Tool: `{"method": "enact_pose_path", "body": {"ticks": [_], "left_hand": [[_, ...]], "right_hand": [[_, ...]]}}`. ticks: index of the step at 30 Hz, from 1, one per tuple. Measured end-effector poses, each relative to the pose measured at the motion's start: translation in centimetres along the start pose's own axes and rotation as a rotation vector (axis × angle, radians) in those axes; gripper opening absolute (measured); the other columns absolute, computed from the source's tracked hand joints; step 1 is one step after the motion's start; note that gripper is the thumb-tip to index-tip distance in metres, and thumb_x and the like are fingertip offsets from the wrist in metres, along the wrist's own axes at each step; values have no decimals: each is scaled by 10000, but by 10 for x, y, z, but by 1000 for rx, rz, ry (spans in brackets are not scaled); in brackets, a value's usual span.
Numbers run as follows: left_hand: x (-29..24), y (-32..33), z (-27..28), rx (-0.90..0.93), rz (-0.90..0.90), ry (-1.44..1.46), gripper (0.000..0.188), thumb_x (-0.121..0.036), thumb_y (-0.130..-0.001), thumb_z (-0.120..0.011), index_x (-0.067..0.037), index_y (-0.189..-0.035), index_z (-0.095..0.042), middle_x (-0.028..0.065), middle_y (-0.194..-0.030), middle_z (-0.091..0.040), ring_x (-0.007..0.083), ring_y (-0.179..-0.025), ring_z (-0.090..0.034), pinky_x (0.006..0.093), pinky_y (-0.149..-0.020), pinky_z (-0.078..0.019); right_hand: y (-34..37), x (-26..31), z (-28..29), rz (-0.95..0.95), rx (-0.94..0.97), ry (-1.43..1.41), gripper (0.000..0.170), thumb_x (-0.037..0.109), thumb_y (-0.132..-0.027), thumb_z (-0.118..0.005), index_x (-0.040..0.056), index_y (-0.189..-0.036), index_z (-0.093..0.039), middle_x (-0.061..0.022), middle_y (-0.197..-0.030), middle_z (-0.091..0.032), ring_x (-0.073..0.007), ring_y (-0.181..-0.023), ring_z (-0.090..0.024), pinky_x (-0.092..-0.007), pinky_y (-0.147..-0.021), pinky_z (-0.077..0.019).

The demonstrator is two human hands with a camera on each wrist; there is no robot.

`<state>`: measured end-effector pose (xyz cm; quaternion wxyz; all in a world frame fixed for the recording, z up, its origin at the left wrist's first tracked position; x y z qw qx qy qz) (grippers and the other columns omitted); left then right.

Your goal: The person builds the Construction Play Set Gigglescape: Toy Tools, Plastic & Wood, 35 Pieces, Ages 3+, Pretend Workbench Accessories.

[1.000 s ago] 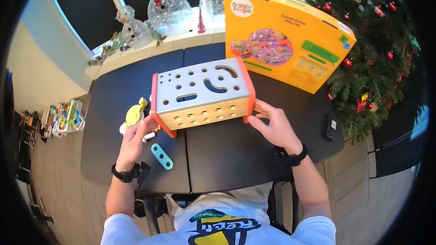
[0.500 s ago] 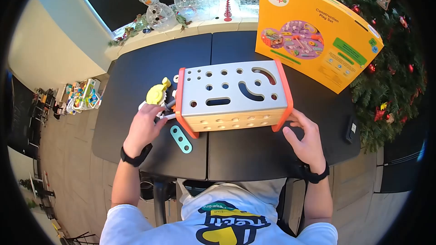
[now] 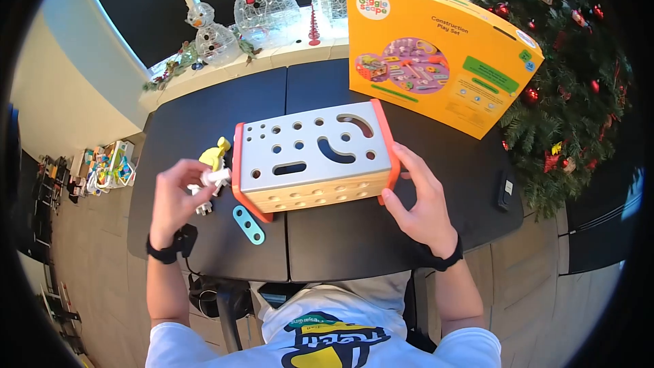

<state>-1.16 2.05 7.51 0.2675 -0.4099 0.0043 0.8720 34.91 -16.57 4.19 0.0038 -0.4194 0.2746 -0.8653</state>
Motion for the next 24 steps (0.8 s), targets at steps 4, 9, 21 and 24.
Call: {"method": "enact_pose_path", "body": {"ticks": [4,9,21,24], "left_hand": [[-79,-17,4,23,-240,125,324,43,-774,-808,42,-1082,-708,100,-1053,-730,144,-865,-702,281,-799,-560],[-178,-30,-50,123,-586,7,296,-33,-773,-843,-3,-1048,-739,108,-950,-721,187,-739,-677,308,-684,-553],[-236,-61,-159,343,-824,-256,209,-115,-804,-805,16,-957,-752,174,-913,-695,373,-844,-684,434,-762,-560],[-239,-62,-166,361,-838,-283,219,-116,-805,-802,15,-975,-758,176,-914,-690,379,-841,-682,437,-762,-557]], "right_hand": [[-3,5,2,44,-51,26,560,75,-869,-727,28,-1405,-570,-206,-1433,-597,-358,-1235,-641,-400,-955,-549],[-4,7,6,49,-79,50,471,72,-885,-729,20,-1342,-624,-210,-1372,-644,-364,-1201,-668,-401,-984,-544],[-2,11,12,76,-85,26,441,98,-898,-723,27,-1326,-643,-219,-1321,-665,-386,-1206,-659,-418,-1022,-528],[-2,12,13,97,-93,41,444,98,-893,-725,34,-1325,-646,-215,-1309,-670,-388,-1190,-662,-427,-1014,-532]]}}
Point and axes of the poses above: each hand's wrist, its own y-axis away from the middle knuckle, its own z-axis out of the back of the hand, x = y × z, the point moved 9 cm from there along -y, towards the middle knuckle
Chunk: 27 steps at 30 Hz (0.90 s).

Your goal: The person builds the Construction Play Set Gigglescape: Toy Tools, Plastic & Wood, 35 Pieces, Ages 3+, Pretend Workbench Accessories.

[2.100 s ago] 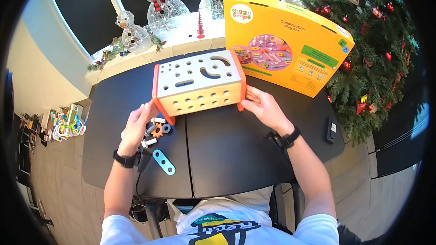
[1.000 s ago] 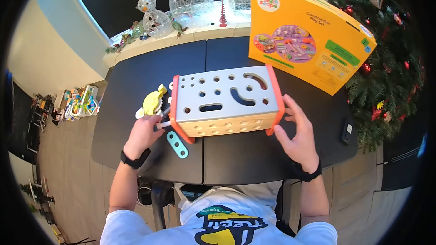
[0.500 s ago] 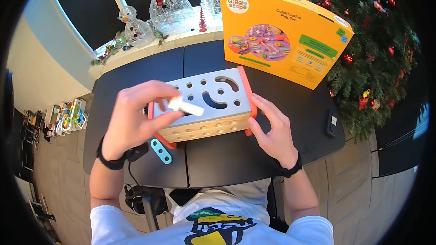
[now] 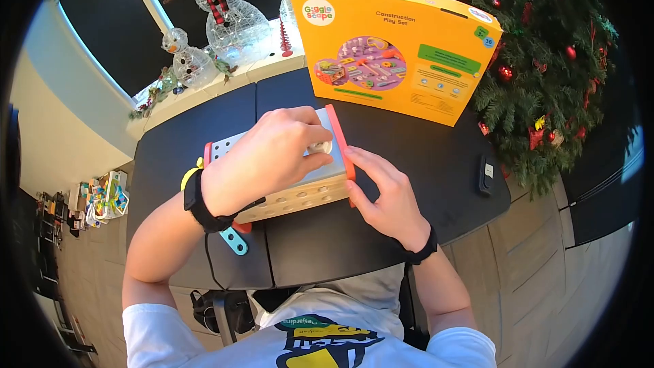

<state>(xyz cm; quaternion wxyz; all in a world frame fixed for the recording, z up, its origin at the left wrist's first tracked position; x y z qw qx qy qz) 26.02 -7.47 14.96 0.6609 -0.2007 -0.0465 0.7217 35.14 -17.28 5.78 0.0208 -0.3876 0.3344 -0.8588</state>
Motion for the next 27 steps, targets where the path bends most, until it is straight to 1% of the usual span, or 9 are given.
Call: {"method": "enact_pose_path", "body": {"ticks": [4,7,10,13,16,19,22,25,27], "left_hand": [[-1,-4,1,26,23,49,221,-103,-808,-794,6,-998,-764,181,-899,-686,382,-822,-682,439,-758,-555],[-1,-6,3,26,-22,87,206,-76,-813,-780,5,-1002,-760,181,-901,-695,395,-830,-682,444,-773,-556],[0,-10,-2,105,-67,103,197,-51,-813,-767,12,-1000,-755,182,-909,-703,406,-858,-681,448,-784,-556],[-4,-12,5,81,-105,180,193,-24,-813,-745,13,-1002,-750,182,-914,-707,414,-883,-679,449,-799,-554],[-5,-11,6,72,-103,181,235,14,-791,-739,11,-1026,-742,191,-943,-705,412,-902,-677,446,-813,-555],[-1,-11,-4,127,-71,105,250,13,-793,-745,9,-1043,-737,192,-984,-701,408,-924,-675,439,-824,-555],[-3,-13,0,104,-104,185,241,-20,-801,-763,10,-1039,-739,189,-1003,-697,397,-917,-674,435,-819,-557],[1,-11,6,11,-91,174,220,-59,-830,-763,6,-1039,-745,181,-955,-685,387,-902,-675,431,-811,-557],[4,-9,2,86,-76,111,219,-59,-831,-765,5,-1040,-749,176,-917,-677,388,-879,-677,434,-805,-560]], "right_hand": [[-1,0,2,3,9,9,441,94,-890,-723,43,-1322,-649,-206,-1286,-680,-388,-1158,-669,-432,-996,-539],[0,-1,2,5,10,13,438,95,-890,-721,46,-1320,-650,-201,-1272,-685,-386,-1143,-672,-432,-987,-542],[0,0,2,13,2,11,440,97,-889,-719,48,-1321,-650,-197,-1265,-688,-384,-1134,-674,-432,-983,-543],[-1,0,2,14,8,21,442,99,-888,-717,45,-1321,-649,-197,-1262,-689,-384,-1129,-676,-432,-983,-542],[-1,3,2,13,14,25,442,99,-886,-716,39,-1319,-648,-199,-1259,-690,-385,-1127,-676,-432,-982,-542],[-2,3,2,11,15,23,442,98,-884,-717,34,-1316,-648,-201,-1256,-691,-387,-1130,-675,-432,-981,-541],[-3,3,2,3,18,20,443,99,-883,-719,30,-1315,-647,-204,-1255,-691,-387,-1134,-675,-433,-982,-542],[-2,3,2,-4,27,29,446,100,-881,-720,28,-1316,-647,-204,-1255,-692,-386,-1138,-674,-434,-983,-541],[-3,3,2,-9,31,22,450,100,-878,-721,28,-1316,-648,-204,-1256,-693,-384,-1140,-674,-437,-986,-539]]}}
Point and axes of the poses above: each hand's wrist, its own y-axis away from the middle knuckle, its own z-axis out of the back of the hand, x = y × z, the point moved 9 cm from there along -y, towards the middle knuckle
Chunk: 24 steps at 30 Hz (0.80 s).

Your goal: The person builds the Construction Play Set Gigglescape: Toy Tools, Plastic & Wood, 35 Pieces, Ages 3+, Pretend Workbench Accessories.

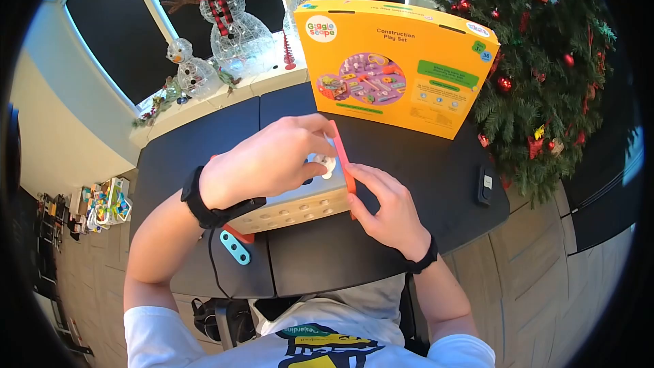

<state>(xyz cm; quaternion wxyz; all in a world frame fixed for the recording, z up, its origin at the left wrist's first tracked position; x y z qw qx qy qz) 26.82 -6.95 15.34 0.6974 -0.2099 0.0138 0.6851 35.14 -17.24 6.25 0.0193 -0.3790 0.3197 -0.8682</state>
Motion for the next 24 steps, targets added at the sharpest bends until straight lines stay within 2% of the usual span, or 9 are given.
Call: {"method": "enact_pose_path", "body": {"ticks": [4,7,13,16,19,22,24], "left_hand": [[-3,-1,0,112,122,-64,201,-60,-834,-767,6,-1024,-756,166,-839,-658,396,-837,-679,444,-790,-564],[-3,-4,-6,137,76,-158,192,-53,-821,-772,14,-1000,-755,169,-841,-674,399,-830,-686,454,-783,-564],[-9,-5,1,40,-71,13,212,-58,-806,-780,18,-1001,-748,182,-896,-700,398,-896,-694,454,-786,-563],[-9,-3,10,-64,-76,97,223,-53,-804,-778,14,-1015,-745,186,-888,-698,395,-896,-693,453,-790,-565],[-6,-6,3,105,104,-80,237,-33,-797,-775,16,-1026,-739,188,-912,-702,392,-891,-693,456,-797,-567],[-3,-5,-13,282,162,-161,239,-48,-808,-771,13,-1036,-737,184,-932,-698,391,-881,-690,456,-797,-566],[-8,-6,-12,225,28,-81,229,-71,-820,-767,13,-1032,-738,180,-920,-695,395,-879,-688,453,-791,-565]], "right_hand": [[1,0,1,9,-4,27,458,103,-871,-727,35,-1317,-651,-198,-1255,-695,-379,-1142,-674,-441,-987,-537],[1,-1,0,20,-10,55,467,110,-863,-738,44,-1317,-655,-188,-1253,-699,-370,-1134,-677,-438,-981,-538],[1,3,1,48,-9,111,471,139,-835,-783,55,-1286,-674,-162,-1230,-711,-348,-1103,-687,-429,-961,-543],[1,4,2,52,-10,134,454,148,-825,-797,53,-1255,-685,-153,-1216,-715,-342,-1092,-690,-427,-949,-546],[2,4,2,53,-10,139,442,150,-820,-801,52,-1237,-690,-146,-1205,-717,-340,-1080,-691,-428,-937,-547],[2,5,2,54,-7,138,441,148,-818,-801,53,-1234,-691,-143,-1198,-718,-339,-1068,-691,-426,-927,-549],[1,5,2,50,-5,142,439,146,-818,-800,54,-1234,-692,-142,-1193,-718,-338,-1063,-691,-423,-924,-550]]}}
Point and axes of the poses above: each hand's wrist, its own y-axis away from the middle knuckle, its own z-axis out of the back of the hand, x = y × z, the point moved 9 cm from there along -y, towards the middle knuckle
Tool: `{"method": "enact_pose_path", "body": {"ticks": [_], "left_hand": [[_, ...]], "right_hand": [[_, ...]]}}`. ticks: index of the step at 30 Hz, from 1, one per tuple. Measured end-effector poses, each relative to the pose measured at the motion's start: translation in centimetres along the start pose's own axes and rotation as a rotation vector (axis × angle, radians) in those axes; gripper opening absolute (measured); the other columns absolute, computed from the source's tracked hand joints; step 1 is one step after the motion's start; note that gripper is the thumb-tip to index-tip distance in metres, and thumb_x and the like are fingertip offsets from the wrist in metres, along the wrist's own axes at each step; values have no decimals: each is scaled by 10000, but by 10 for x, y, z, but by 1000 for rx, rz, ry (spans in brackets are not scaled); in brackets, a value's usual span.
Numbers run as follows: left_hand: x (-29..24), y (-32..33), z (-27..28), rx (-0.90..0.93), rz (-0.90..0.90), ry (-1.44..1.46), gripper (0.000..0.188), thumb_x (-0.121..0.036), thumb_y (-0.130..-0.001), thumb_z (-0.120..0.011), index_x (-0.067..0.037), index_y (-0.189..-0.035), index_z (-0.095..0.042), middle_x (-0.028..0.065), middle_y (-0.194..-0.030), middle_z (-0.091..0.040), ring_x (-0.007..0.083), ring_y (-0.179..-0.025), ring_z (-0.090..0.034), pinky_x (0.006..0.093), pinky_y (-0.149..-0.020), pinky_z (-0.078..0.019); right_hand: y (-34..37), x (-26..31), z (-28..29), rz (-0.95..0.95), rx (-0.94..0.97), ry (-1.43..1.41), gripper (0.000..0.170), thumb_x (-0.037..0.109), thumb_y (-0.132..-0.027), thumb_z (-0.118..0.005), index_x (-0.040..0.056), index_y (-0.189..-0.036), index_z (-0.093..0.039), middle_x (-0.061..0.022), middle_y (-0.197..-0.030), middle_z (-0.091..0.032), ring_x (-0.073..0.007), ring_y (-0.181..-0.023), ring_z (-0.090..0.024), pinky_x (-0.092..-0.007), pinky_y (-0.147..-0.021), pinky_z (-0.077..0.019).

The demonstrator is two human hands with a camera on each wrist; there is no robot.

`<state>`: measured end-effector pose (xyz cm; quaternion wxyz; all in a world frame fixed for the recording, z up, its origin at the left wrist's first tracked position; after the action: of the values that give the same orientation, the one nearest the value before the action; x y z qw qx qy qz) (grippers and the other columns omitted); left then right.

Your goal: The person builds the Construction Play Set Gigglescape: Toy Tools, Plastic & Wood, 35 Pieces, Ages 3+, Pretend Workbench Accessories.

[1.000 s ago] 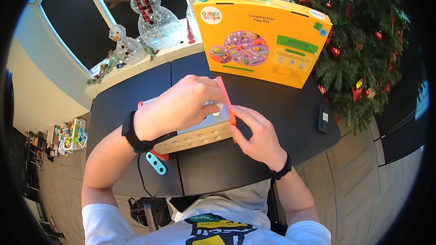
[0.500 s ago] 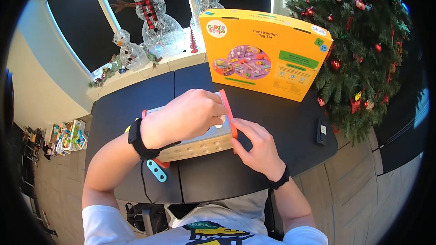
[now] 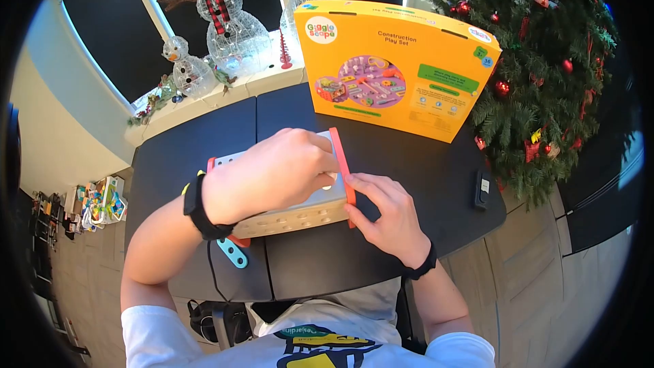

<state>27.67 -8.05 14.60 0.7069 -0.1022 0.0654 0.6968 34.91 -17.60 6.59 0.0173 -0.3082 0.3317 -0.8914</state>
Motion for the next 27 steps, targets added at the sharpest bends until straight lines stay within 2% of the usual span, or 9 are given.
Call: {"method": "enact_pose_path", "body": {"ticks": [4,7,10,13,16,19,22,25,27], "left_hand": [[-7,7,15,-177,-157,146,216,-98,-838,-757,10,-1024,-739,175,-881,-688,396,-876,-688,443,-782,-566],[-1,8,13,-190,-41,49,214,-81,-834,-753,12,-1026,-737,177,-873,-686,396,-885,-685,451,-780,-559],[8,7,1,-15,144,-45,226,-69,-832,-748,9,-1043,-736,180,-881,-682,395,-897,-678,465,-782,-549],[10,8,-2,-22,134,-24,205,-85,-839,-746,6,-1024,-739,180,-869,-672,393,-899,-671,474,-772,-540],[1,11,0,-146,-82,30,179,-111,-847,-746,3,-985,-742,177,-861,-670,385,-894,-672,470,-761,-541],[-8,15,14,-287,-190,162,166,-128,-853,-745,0,-959,-743,177,-862,-673,378,-892,-676,468,-756,-543],[-1,11,11,-180,48,-14,168,-124,-852,-745,3,-963,-742,181,-880,-682,377,-890,-677,467,-760,-547],[5,7,-5,-6,172,-94,170,-123,-854,-743,8,-961,-741,184,-887,-683,377,-884,-675,469,-762,-547],[4,6,-9,-5,130,-118,171,-122,-855,-743,14,-958,-738,185,-893,-685,376,-874,-675,471,-762,-547]], "right_hand": [[-1,3,1,5,-15,5,405,149,-830,-791,49,-1211,-697,-137,-1167,-720,-337,-1047,-691,-418,-914,-552],[-2,3,2,3,-2,3,361,151,-843,-779,34,-1175,-697,-138,-1179,-711,-345,-1046,-686,-421,-915,-553],[-6,4,3,38,10,23,331,150,-855,-766,19,-1150,-693,-144,-1226,-689,-351,-1064,-676,-424,-920,-554],[-13,5,4,53,50,-19,286,144,-876,-749,20,-1125,-685,-151,-1291,-663,-369,-1134,-655,-433,-965,-538],[-22,3,5,44,127,-84,271,137,-886,-740,32,-1127,-674,-155,-1305,-666,-379,-1178,-642,-439,-997,-525],[-28,0,4,38,220,-104,308,142,-879,-755,43,-1157,-667,-154,-1293,-678,-372,-1185,-642,-436,-993,-531],[-32,1,5,83,230,-92,345,158,-864,-779,47,-1175,-675,-138,-1283,-687,-358,-1170,-653,-433,-987,-535],[-33,1,5,78,226,-85,352,172,-847,-802,40,-1156,-698,-125,-1248,-710,-348,-1150,-666,-428,-983,-537],[-32,-1,5,94,209,-79,336,177,-839,-812,33,-1127,-714,-122,-1227,-722,-345,-1132,-674,-421,-977,-539]]}}
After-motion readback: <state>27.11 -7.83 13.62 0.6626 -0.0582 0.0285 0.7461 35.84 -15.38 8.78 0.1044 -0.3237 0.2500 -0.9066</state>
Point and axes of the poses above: each hand's wrist, its own y-axis away from the middle knuckle, its own z-axis out of the back of the hand, x = y × z, the point moved 9 cm from there along -y, towards the middle knuckle
